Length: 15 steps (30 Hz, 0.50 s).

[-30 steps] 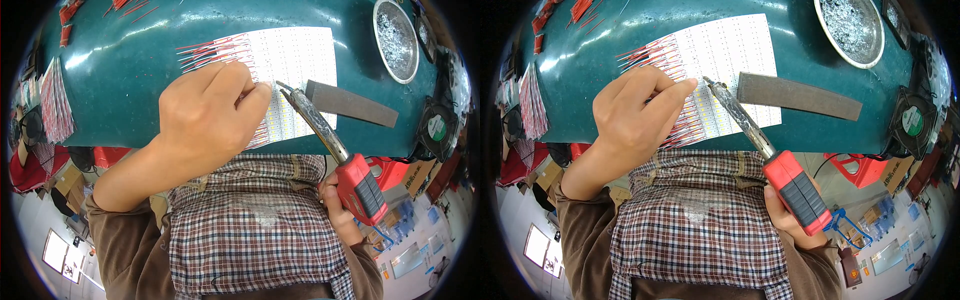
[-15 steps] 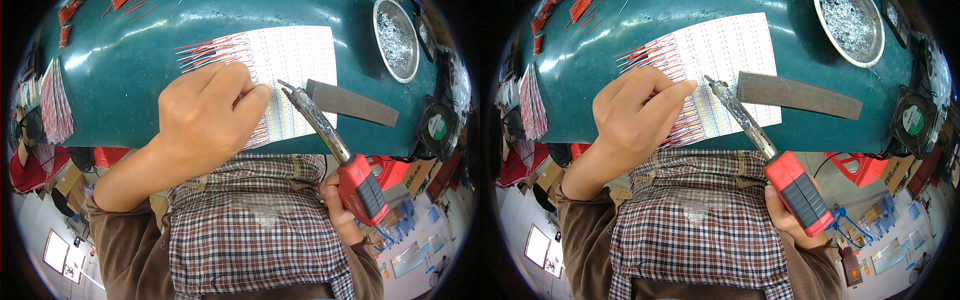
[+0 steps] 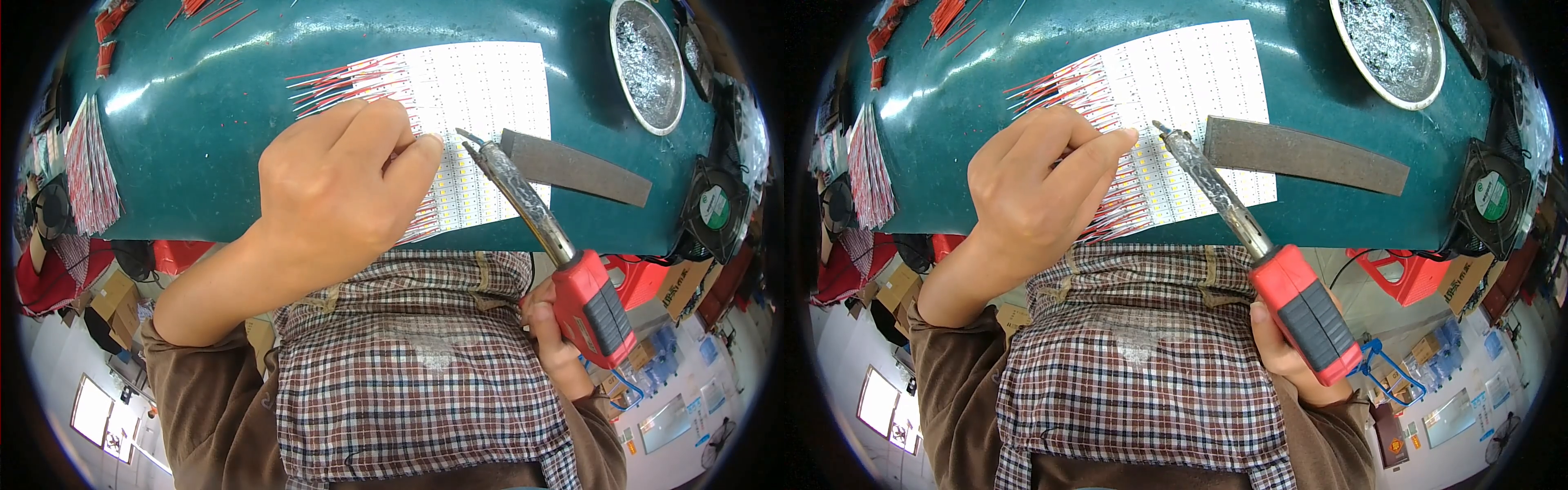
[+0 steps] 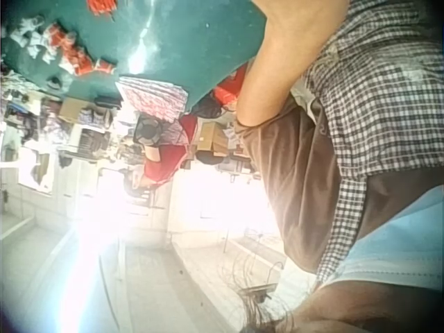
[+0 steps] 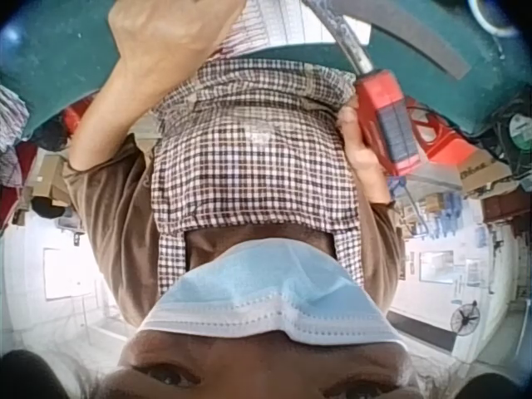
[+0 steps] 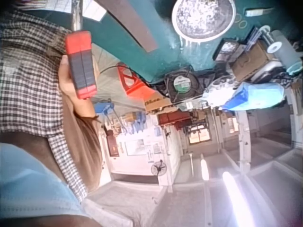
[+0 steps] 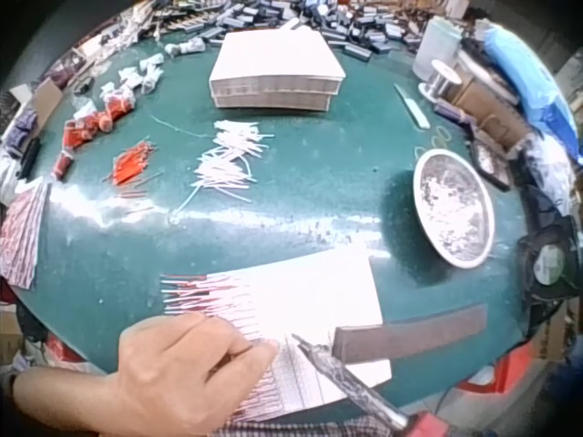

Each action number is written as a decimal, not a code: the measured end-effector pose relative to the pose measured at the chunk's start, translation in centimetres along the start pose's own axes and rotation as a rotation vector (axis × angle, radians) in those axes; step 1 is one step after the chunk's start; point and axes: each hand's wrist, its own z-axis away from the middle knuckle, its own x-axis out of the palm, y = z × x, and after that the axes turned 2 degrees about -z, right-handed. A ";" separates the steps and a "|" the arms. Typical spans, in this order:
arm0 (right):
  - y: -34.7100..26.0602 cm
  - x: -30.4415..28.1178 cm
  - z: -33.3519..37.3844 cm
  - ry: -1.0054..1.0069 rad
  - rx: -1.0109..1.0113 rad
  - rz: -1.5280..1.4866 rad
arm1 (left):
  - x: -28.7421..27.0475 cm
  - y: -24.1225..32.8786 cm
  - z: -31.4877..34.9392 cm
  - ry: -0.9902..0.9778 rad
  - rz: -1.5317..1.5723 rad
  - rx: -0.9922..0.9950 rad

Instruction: The person solders wires onto an LED circuit board by picking up wires by hand, placing them onto the board contacts, and soldering them using a soldering iron.

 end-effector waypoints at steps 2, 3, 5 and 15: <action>-0.3 -0.3 -0.3 -0.033 0.002 -0.016 | 0.0 0.0 0.0 -0.005 -0.007 -0.002; -0.3 -0.4 -0.2 -0.032 0.002 -0.017 | 0.1 0.0 0.1 -0.003 -0.015 0.002; -0.3 -0.4 -0.1 -0.056 0.029 -0.055 | 0.1 -0.1 0.1 0.000 -0.022 0.007; 0.2 -0.2 0.3 -0.021 0.031 -0.072 | 0.0 -0.1 0.2 -0.005 -0.015 0.012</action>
